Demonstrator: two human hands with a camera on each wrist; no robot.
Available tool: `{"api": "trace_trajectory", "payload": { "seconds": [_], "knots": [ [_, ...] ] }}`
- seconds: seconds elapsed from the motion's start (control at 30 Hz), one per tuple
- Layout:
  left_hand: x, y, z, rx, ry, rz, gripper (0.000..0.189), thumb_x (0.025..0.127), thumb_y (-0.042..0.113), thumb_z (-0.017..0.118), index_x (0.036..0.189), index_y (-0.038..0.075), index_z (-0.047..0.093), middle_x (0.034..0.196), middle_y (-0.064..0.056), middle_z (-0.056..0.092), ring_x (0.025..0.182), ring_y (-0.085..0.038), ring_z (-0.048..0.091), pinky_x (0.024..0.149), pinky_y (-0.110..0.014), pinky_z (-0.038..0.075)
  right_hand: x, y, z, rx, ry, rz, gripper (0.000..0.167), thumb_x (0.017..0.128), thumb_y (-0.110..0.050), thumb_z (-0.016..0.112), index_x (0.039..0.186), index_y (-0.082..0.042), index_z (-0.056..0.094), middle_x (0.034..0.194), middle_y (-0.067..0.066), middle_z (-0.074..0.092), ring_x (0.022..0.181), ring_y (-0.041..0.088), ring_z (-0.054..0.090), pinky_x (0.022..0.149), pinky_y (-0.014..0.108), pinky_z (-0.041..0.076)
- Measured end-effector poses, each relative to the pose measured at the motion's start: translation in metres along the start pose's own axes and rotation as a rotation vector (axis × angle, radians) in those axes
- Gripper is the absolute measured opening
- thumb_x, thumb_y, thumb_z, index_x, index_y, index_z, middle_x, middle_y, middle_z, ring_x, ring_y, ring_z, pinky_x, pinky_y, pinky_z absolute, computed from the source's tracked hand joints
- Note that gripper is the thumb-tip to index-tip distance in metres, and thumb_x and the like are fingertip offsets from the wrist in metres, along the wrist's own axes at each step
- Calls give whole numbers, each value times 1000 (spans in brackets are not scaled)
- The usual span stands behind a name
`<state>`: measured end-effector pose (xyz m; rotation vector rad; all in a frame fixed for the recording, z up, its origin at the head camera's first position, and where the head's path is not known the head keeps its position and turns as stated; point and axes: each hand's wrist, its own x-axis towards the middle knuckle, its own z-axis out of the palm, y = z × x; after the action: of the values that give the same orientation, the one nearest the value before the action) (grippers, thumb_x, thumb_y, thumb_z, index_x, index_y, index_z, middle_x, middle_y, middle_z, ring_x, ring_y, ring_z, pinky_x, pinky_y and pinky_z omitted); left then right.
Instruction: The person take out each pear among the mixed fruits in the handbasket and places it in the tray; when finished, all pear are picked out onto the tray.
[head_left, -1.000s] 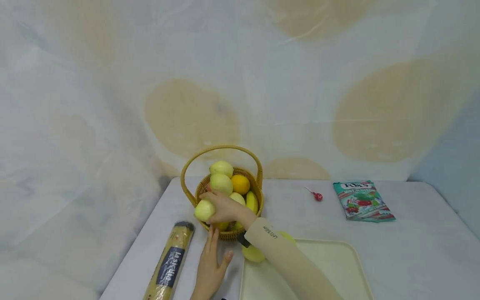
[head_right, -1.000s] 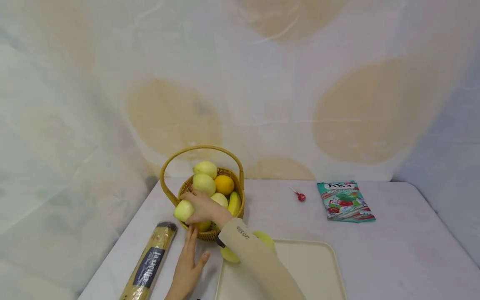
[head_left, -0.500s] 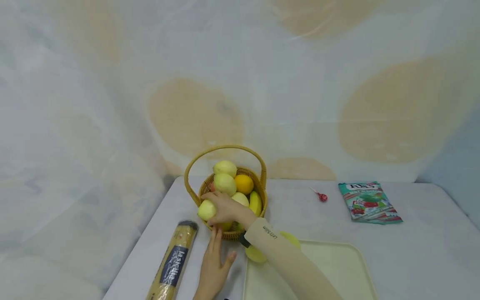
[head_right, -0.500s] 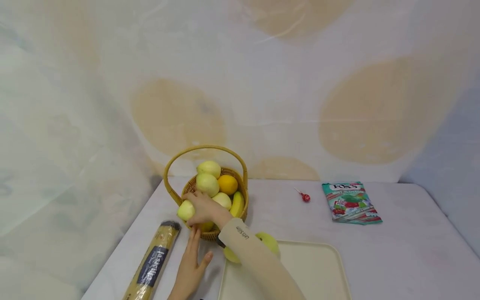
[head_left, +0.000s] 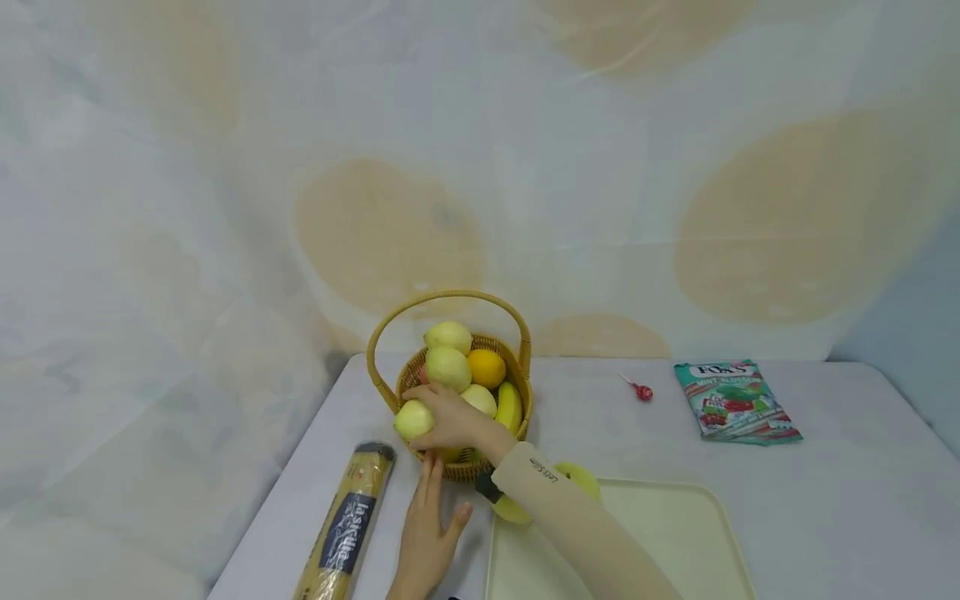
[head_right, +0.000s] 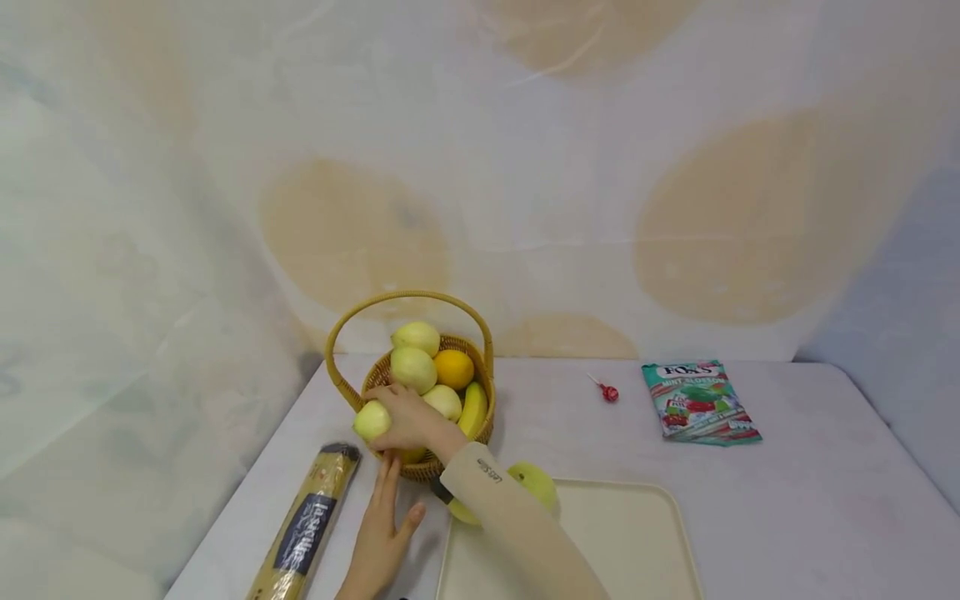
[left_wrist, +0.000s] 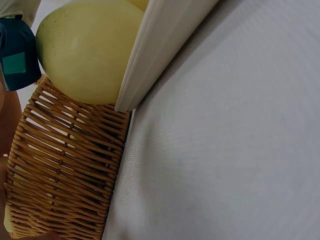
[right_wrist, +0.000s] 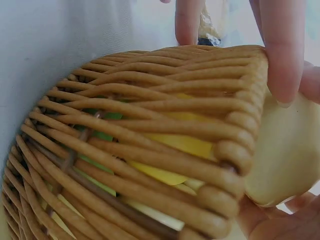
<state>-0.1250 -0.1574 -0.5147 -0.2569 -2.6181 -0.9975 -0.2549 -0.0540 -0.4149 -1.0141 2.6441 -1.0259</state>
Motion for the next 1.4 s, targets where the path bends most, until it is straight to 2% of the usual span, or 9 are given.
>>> {"api": "trace_trajectory", "payload": {
  "seconds": [0.17, 0.27, 0.4, 0.53, 0.7, 0.97, 1.17, 1.4],
  "knots": [
    [0, 0, 1, 1, 0, 11, 75, 92, 29, 64, 152, 3, 27, 161, -18, 19, 139, -46, 33, 104, -66, 36, -2, -1, -4, 16, 33, -42, 65, 84, -31, 74, 142, -22, 47, 152, 11, 39, 139, 29, 39, 103, 43, 46],
    [1, -1, 1, 4, 13, 29, 75, 92, 27, 64, 153, 4, 26, 162, -16, 18, 138, -47, 35, 103, -67, 37, -4, -1, -10, 23, 63, -64, 62, 86, -32, 72, 142, -23, 47, 151, 11, 41, 137, 28, 42, 101, 43, 48],
    [1, -1, 1, 5, 21, 45, 76, 91, 25, 65, 153, 5, 26, 162, -16, 19, 137, -48, 36, 101, -68, 38, -11, -2, -23, 97, 88, -29, 63, 86, -32, 73, 142, -26, 46, 145, 9, 44, 123, 24, 51, 94, 41, 52],
    [1, -2, 1, 11, 19, 40, 76, 90, 25, 66, 153, 5, 27, 161, -18, 19, 136, -49, 37, 100, -69, 38, -20, 0, -35, 161, 108, -22, 63, 86, -29, 73, 143, -27, 45, 145, 8, 44, 121, 23, 51, 95, 42, 51],
    [1, 0, 0, 8, 19, 37, 76, 90, 25, 66, 152, 4, 27, 161, -18, 19, 135, -50, 37, 100, -69, 38, -28, 3, -45, 177, 124, -35, 60, 87, -27, 72, 142, -26, 46, 145, 6, 45, 123, 23, 51, 96, 43, 50],
    [1, 2, 0, -13, 11, 17, 77, 90, 25, 66, 153, 6, 26, 163, -14, 17, 137, -50, 35, 101, -70, 36, -40, 7, -53, 164, 166, -28, 65, 85, -28, 75, 143, -22, 45, 141, 9, 49, 111, 25, 57, 89, 42, 53],
    [2, 1, 0, -10, 25, 33, 78, 89, 24, 67, 153, 6, 26, 164, -10, 15, 138, -48, 35, 103, -69, 36, -49, 9, -60, 161, 204, -7, 66, 84, -28, 75, 143, -26, 45, 142, 7, 50, 115, 24, 56, 90, 39, 54],
    [2, 1, -1, -10, 16, 23, 78, 90, 25, 66, 154, 7, 25, 163, -12, 16, 138, -48, 34, 103, -69, 36, -59, 13, -66, 169, 250, -14, 66, 84, -26, 76, 143, -26, 46, 147, 7, 44, 125, 25, 51, 94, 42, 53]
  ]
}}
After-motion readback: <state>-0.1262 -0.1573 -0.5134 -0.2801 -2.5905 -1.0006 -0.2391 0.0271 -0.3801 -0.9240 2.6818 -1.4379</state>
